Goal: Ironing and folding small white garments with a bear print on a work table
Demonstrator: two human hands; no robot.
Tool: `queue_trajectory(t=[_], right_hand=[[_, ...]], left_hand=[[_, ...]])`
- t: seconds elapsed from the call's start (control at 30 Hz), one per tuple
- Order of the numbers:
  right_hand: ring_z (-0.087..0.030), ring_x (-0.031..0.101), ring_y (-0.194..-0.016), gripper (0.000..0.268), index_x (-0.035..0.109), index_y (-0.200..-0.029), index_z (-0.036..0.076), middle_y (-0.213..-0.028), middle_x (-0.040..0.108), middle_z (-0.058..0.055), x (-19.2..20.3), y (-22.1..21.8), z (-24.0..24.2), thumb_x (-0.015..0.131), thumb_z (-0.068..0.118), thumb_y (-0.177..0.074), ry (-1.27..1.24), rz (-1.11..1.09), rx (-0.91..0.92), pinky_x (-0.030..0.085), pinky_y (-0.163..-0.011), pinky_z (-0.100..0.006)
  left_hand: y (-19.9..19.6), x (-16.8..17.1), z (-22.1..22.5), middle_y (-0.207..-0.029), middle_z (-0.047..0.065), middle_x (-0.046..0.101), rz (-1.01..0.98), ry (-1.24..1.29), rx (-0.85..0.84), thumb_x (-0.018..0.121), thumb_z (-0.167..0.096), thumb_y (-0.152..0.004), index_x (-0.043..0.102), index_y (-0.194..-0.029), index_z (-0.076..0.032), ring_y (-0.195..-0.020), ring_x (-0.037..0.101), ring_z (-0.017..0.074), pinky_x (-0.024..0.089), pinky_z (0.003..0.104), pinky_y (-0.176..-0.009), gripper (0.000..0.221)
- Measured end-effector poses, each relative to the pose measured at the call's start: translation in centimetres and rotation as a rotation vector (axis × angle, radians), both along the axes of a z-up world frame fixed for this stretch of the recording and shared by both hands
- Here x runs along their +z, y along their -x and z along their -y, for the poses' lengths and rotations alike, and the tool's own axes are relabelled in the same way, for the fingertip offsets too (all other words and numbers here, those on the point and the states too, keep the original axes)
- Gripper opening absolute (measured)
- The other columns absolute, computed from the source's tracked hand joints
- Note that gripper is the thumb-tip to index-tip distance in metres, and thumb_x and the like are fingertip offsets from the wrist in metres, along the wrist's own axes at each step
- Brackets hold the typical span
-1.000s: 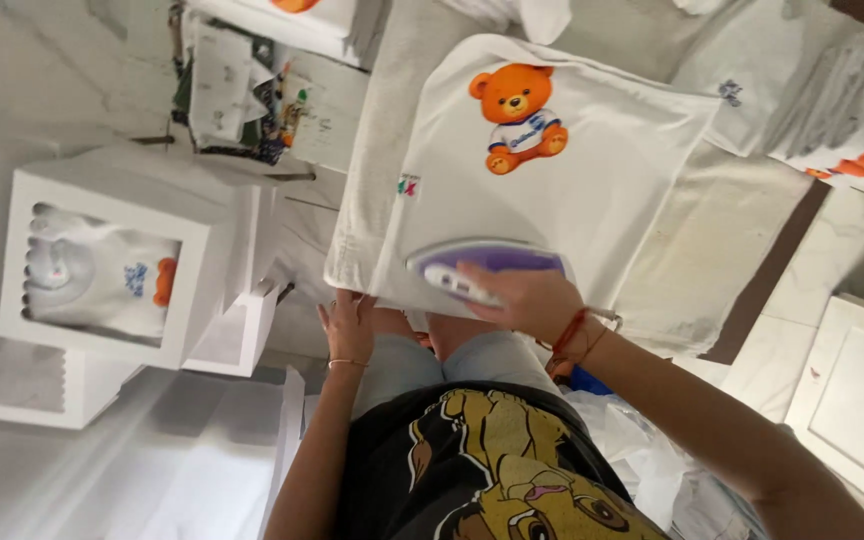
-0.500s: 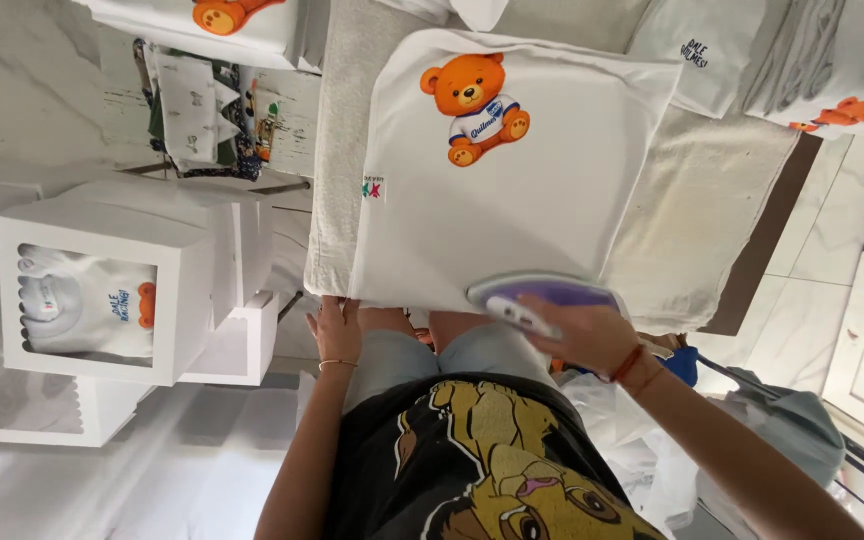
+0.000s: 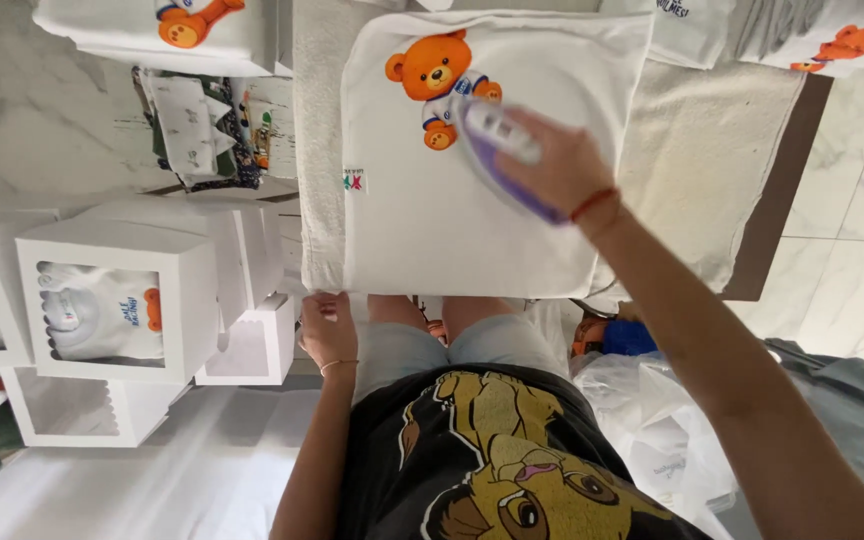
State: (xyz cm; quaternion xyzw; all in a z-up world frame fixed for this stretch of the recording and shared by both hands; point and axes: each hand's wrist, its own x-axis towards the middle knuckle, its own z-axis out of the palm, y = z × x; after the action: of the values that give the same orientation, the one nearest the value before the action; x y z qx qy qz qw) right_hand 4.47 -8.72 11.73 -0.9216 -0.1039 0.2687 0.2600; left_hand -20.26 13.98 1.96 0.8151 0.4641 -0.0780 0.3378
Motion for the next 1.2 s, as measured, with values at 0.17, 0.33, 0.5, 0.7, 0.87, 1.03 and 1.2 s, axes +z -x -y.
queue_trajectory(t=[0.17,0.33,0.5,0.7,0.87,1.03,1.2], right_hand=[[-0.008,0.054,-0.039,0.043,0.037,-0.126,0.028,-0.06,0.056,-0.001,0.1,7.5,-1.5,0.044,0.035,-0.084,-0.011,0.007,0.812,0.051,-0.03,-0.014],[-0.023,0.06,-0.06,0.047,0.04,-0.124,0.037,-0.08,0.063,-0.005,1.1,2.5,-2.4,0.042,0.052,-0.08,0.075,0.111,0.305,0.048,-0.048,-0.039],[-0.026,0.061,-0.06,0.046,0.043,-0.124,0.012,-0.098,0.06,-0.014,-1.3,-3.5,4.0,0.046,0.039,-0.086,0.109,0.114,-0.207,0.054,-0.046,-0.032],[-0.017,0.054,-0.067,0.044,0.055,-0.114,0.017,-0.073,0.059,0.0,0.3,-2.4,6.0,0.051,0.039,-0.076,0.105,0.083,-0.598,0.044,-0.065,-0.031],[-0.014,0.054,-0.073,0.052,0.05,-0.123,0.027,-0.085,0.059,0.0,3.2,-4.9,0.9,0.053,0.038,-0.073,0.126,-0.238,-0.38,0.044,-0.065,-0.026],[-0.019,0.057,-0.075,0.054,0.049,-0.121,0.027,-0.093,0.062,0.0,2.6,-7.7,-6.6,0.043,0.043,-0.07,0.09,-0.196,-0.002,0.045,-0.061,-0.03],[-0.021,0.055,-0.055,0.049,0.05,-0.119,0.022,-0.075,0.063,-0.003,-0.3,-6.6,-9.8,0.046,0.042,-0.075,-0.004,-0.048,0.145,0.045,-0.05,-0.032]], left_hand=[[-2.9,3.3,-1.0,-0.071,0.002,0.052,0.223,0.012,0.165,0.056,-0.015,-0.074,0.049,-0.08,-0.01,-0.065,0.049,0.0158,0.043,0.03,-0.06,0.01],[-10.7,2.6,-1.9,-0.087,0.003,0.056,0.412,0.058,-0.084,0.052,-0.02,-0.081,0.053,-0.092,-0.011,-0.078,0.055,0.0138,0.041,0.026,-0.056,0.015],[-22.2,1.8,-1.4,-0.08,0.0,0.052,0.346,0.25,-0.171,0.048,-0.02,-0.071,0.051,-0.082,-0.011,-0.076,0.048,0.0158,0.039,0.031,-0.065,0.015],[-31.0,-2.6,-1.5,-0.089,-0.007,0.059,0.113,0.142,-0.37,0.052,-0.042,-0.07,0.05,-0.093,-0.024,-0.084,0.055,0.0142,0.029,0.037,-0.076,0.029],[-33.3,-0.5,-3.5,-0.077,-0.014,0.061,-0.09,0.187,-0.454,0.048,-0.054,-0.07,0.057,-0.083,-0.03,-0.079,0.055,0.0098,0.026,0.033,-0.075,0.029],[-33.8,2.9,-4.2,-0.043,-0.007,0.039,0.114,0.504,-0.332,0.057,-0.028,-0.076,0.061,-0.065,-0.018,-0.045,0.032,0.0036,0.037,0.017,-0.049,0.015],[-34.7,1.3,-5.9,-0.082,-0.004,0.067,0.083,0.563,-0.26,0.065,-0.027,-0.071,0.068,-0.086,-0.015,-0.075,0.057,0.0073,0.049,0.021,-0.069,0.019]])
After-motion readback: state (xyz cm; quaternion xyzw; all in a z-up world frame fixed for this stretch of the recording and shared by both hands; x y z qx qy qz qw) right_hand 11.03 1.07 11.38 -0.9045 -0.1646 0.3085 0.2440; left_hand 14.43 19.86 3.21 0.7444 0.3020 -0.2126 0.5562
